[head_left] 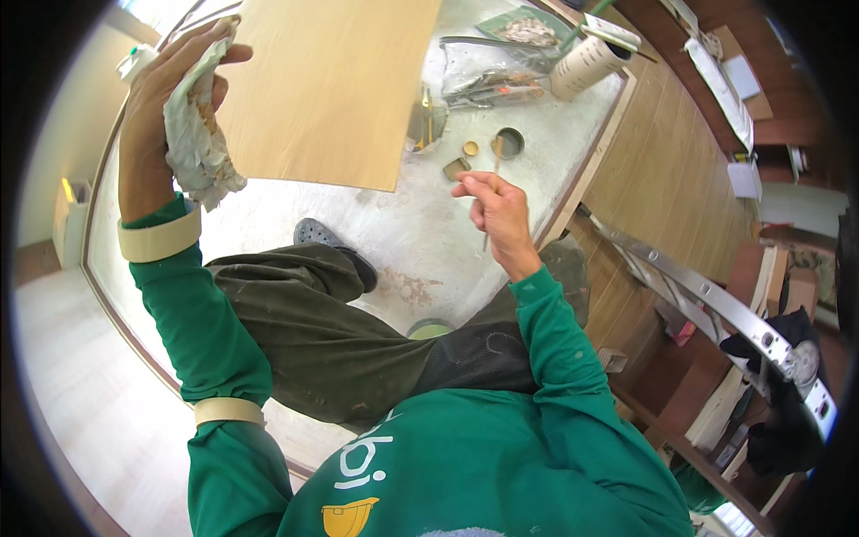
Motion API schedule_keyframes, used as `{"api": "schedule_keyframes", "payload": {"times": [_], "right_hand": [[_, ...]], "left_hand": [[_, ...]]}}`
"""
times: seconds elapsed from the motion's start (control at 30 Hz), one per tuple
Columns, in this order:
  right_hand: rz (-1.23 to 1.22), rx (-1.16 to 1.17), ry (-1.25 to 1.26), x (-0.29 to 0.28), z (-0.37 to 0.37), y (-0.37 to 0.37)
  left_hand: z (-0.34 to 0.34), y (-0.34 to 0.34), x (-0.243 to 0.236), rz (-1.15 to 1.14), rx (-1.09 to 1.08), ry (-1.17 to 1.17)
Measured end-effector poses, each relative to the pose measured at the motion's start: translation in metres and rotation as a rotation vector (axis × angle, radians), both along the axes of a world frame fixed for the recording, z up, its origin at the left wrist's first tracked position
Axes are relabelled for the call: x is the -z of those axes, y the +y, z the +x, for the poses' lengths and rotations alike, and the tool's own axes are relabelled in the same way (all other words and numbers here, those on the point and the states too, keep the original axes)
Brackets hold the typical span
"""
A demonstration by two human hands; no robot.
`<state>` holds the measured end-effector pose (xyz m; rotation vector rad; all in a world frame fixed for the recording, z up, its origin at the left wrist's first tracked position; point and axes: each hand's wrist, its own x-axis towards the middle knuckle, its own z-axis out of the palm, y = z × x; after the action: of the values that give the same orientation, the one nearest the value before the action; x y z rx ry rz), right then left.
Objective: The person sits on the floor and applies a finish to a rectangular wooden board using a small brush. They repeatedly dip the brush into a container and wipe the board with a cloth between applications.
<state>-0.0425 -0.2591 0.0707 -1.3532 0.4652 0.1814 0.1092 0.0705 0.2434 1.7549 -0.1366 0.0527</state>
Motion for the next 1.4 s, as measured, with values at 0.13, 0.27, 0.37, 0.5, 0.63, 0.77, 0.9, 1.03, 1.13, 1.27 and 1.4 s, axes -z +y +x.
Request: {"api": "schedule_keyframes", "payload": {"times": [0.13,0.27,0.37,0.5,0.63,0.77,0.9,1.03,1.13,1.27,1.4], "right_hand": [[0.201,0.109,-0.01,-0.002,0.003,-0.015],[0.113,0.266,-0.081,0.029,0.004,-0.073],[-0.006,0.26,0.028,0.07,-0.003,-0.134],[-0.074,0.323,0.149,0.121,0.018,-0.144],[-0.193,0.248,0.126,0.159,0.046,-0.141],[-0.187,0.096,0.164,0.202,0.052,-0.116],[-0.365,0.083,0.063,0.24,0.052,-0.097],[-0.361,0.12,0.074,0.256,0.058,-0.086],[-0.409,0.101,0.083,0.266,0.061,-0.081],[-0.475,0.087,0.088,0.273,0.06,-0.074],[-0.473,0.086,0.105,0.263,0.06,-0.071]], "left_hand": [[0.004,-0.026,0.003,0.002,0.062,0.027],[0.001,-0.047,0.001,-0.013,-0.042,0.093],[-0.004,-0.064,-0.005,0.076,-0.046,0.193],[-0.01,-0.1,-0.002,0.14,0.096,0.233],[-0.003,-0.115,0.007,0.183,0.185,0.256],[0.009,-0.12,0.018,0.312,0.126,0.232],[0.014,-0.122,0.019,0.352,0.127,0.233],[0.015,-0.115,0.02,0.418,0.123,0.226],[0.019,-0.108,0.021,0.408,0.138,0.246],[0.023,-0.102,0.023,0.391,0.141,0.254],[0.02,-0.093,0.024,0.393,0.088,0.25]]}}
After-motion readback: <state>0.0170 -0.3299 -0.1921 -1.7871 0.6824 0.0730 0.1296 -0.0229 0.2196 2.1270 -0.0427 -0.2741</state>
